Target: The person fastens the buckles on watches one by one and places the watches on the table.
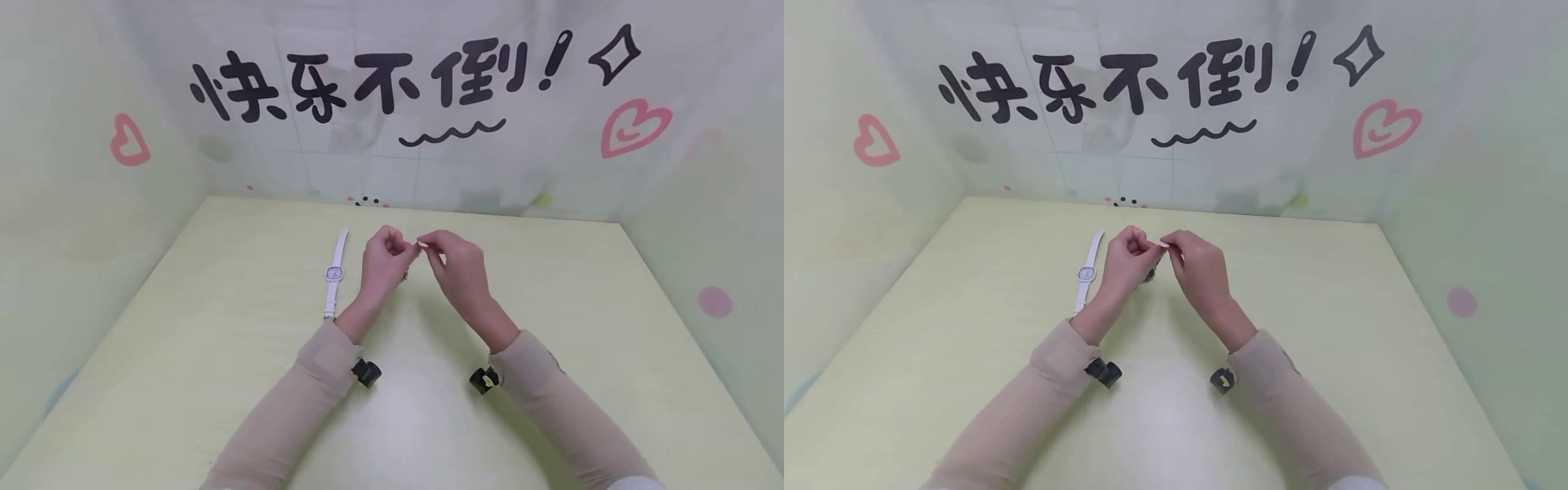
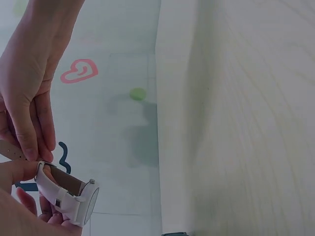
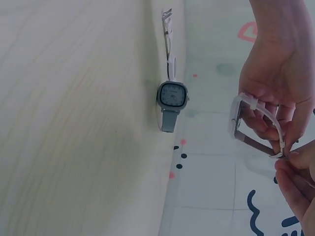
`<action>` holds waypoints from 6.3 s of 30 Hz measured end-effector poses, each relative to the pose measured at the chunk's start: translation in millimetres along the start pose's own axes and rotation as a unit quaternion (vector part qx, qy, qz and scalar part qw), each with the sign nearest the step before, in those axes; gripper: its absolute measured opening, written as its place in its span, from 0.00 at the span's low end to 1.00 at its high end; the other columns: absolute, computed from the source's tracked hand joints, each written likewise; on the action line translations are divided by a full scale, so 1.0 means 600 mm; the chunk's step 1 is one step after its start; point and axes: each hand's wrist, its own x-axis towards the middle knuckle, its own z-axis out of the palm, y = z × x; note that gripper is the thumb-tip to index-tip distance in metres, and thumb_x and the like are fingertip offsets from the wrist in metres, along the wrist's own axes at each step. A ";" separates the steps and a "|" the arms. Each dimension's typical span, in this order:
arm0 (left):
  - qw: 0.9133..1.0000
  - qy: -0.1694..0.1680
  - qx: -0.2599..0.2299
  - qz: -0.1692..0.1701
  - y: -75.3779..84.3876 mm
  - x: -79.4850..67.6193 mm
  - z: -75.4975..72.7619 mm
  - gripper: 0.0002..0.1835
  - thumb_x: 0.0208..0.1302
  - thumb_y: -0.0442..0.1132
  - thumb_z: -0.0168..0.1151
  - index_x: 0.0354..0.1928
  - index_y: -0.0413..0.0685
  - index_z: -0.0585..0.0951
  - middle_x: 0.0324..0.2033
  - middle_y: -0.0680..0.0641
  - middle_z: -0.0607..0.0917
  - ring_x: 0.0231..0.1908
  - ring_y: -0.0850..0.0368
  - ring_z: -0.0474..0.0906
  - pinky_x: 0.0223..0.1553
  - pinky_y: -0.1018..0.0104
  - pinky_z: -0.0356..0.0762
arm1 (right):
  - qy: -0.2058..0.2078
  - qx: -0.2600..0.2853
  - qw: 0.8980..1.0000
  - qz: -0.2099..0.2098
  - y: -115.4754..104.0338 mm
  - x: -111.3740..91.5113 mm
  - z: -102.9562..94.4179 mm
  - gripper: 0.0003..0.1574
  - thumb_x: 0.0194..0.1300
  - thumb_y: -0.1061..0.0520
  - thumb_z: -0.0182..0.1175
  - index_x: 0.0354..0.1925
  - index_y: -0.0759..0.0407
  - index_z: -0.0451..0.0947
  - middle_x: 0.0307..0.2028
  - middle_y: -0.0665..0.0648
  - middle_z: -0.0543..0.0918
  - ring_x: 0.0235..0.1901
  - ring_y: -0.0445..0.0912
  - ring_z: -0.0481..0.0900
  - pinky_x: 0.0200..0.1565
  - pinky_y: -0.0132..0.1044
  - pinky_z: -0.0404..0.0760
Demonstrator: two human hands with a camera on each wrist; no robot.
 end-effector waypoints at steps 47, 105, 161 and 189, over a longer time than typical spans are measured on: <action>0.974 -0.226 0.008 0.025 0.017 -0.017 -0.039 0.12 0.69 0.30 0.58 0.52 0.39 0.69 0.46 0.36 0.83 0.42 0.58 0.79 0.50 0.67 0.79 | -0.217 0.384 0.857 0.266 0.025 -0.015 -0.041 0.12 0.74 0.57 0.51 0.46 0.64 0.75 0.28 0.55 0.75 0.27 0.42 0.70 0.31 0.31 0.71; 0.985 -0.168 -0.003 0.045 0.000 -0.008 -0.070 0.14 0.65 0.34 0.66 0.51 0.38 0.84 0.49 0.39 0.87 0.48 0.53 0.87 0.51 0.69 0.84 | -0.006 0.219 0.974 0.049 -0.001 -0.017 -0.024 0.10 0.62 0.65 0.67 0.44 0.61 0.88 0.37 0.58 0.87 0.40 0.45 0.81 0.44 0.25 0.78; 0.983 -0.178 0.041 0.036 -0.017 -0.007 -0.073 0.11 0.62 0.36 0.70 0.45 0.40 0.84 0.42 0.40 0.89 0.40 0.57 0.86 0.44 0.69 0.83 | -0.040 0.098 0.994 0.019 -0.021 -0.022 -0.019 0.06 0.58 0.65 0.71 0.37 0.60 0.88 0.35 0.56 0.90 0.38 0.47 0.87 0.42 0.43 0.86; 0.984 -0.110 0.124 0.066 -0.008 -0.018 -0.062 0.09 0.64 0.40 0.69 0.43 0.45 0.87 0.40 0.47 0.90 0.42 0.56 0.87 0.46 0.66 0.84 | -0.026 0.115 0.993 0.010 -0.021 -0.026 -0.014 0.09 0.59 0.70 0.68 0.37 0.63 0.80 0.36 0.59 0.84 0.39 0.48 0.85 0.43 0.37 0.88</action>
